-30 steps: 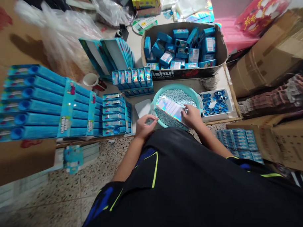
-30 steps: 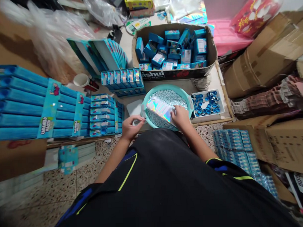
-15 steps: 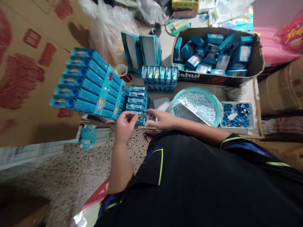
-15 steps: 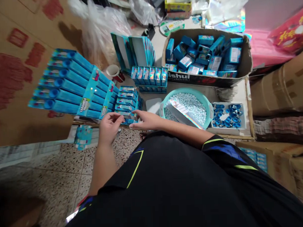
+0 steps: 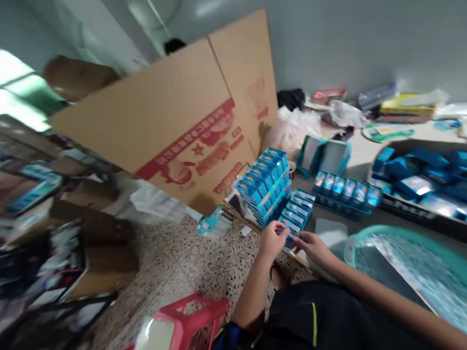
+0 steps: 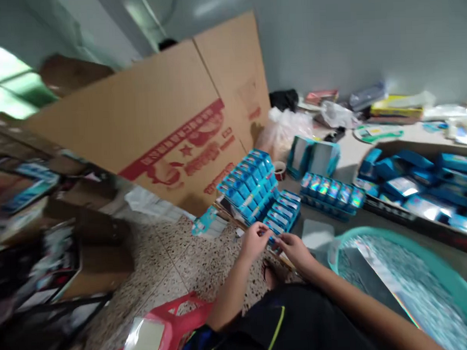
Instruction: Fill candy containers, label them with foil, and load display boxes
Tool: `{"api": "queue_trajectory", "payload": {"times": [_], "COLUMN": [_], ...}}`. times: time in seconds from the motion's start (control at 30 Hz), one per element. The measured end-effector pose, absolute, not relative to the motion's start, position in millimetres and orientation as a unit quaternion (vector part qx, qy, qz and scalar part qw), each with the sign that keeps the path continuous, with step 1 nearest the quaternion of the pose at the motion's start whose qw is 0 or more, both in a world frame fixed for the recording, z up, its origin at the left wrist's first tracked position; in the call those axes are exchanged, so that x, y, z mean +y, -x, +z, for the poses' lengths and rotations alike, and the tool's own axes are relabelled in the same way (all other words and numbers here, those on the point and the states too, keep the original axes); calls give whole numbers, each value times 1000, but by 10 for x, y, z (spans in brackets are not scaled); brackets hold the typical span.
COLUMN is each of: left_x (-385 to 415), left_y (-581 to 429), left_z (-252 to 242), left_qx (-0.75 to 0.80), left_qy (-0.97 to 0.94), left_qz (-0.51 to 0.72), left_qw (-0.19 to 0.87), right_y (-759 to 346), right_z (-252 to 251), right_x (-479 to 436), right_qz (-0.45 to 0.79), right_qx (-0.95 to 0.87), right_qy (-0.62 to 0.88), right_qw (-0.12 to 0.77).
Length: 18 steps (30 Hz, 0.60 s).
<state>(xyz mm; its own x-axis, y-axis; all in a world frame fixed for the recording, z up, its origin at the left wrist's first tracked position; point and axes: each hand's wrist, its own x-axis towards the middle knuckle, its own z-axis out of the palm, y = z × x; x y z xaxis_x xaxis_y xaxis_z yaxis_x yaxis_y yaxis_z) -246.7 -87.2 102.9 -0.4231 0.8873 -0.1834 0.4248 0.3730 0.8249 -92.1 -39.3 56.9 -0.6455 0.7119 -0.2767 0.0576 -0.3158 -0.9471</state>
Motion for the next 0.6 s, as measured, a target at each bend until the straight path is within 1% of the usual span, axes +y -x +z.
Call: {"api": "queue_trajectory", "payload": {"times": [0.07, 0.2, 0.27, 0.4, 0.5, 0.6], "left_x": [-927, -1006, -1024, -1046, -1055, -1066], "left_y": [2458, 2462, 2487, 2528, 2545, 2562], "left_z": [980, 836, 773, 724, 728, 736], "left_qx": [779, 796, 802, 812, 819, 817], "left_qy": [-409, -371, -359, -357, -338, -331], "left_qz": [364, 378, 375, 357, 350, 355], "left_qw": [306, 293, 295, 293, 306, 311], "right_y": [976, 1033, 1043, 1018, 997, 1008], "right_z": [474, 258, 172, 95, 46, -41], "right_x": [-437, -446, -422, -378, -376, -414], "right_qz": [760, 784, 770, 705, 684, 693], "right_qx": [-485, -451, -465, -535, -544, -527], "right_qy": [356, 361, 373, 408, 430, 415], "right_qw": [243, 229, 227, 226, 225, 265]}}
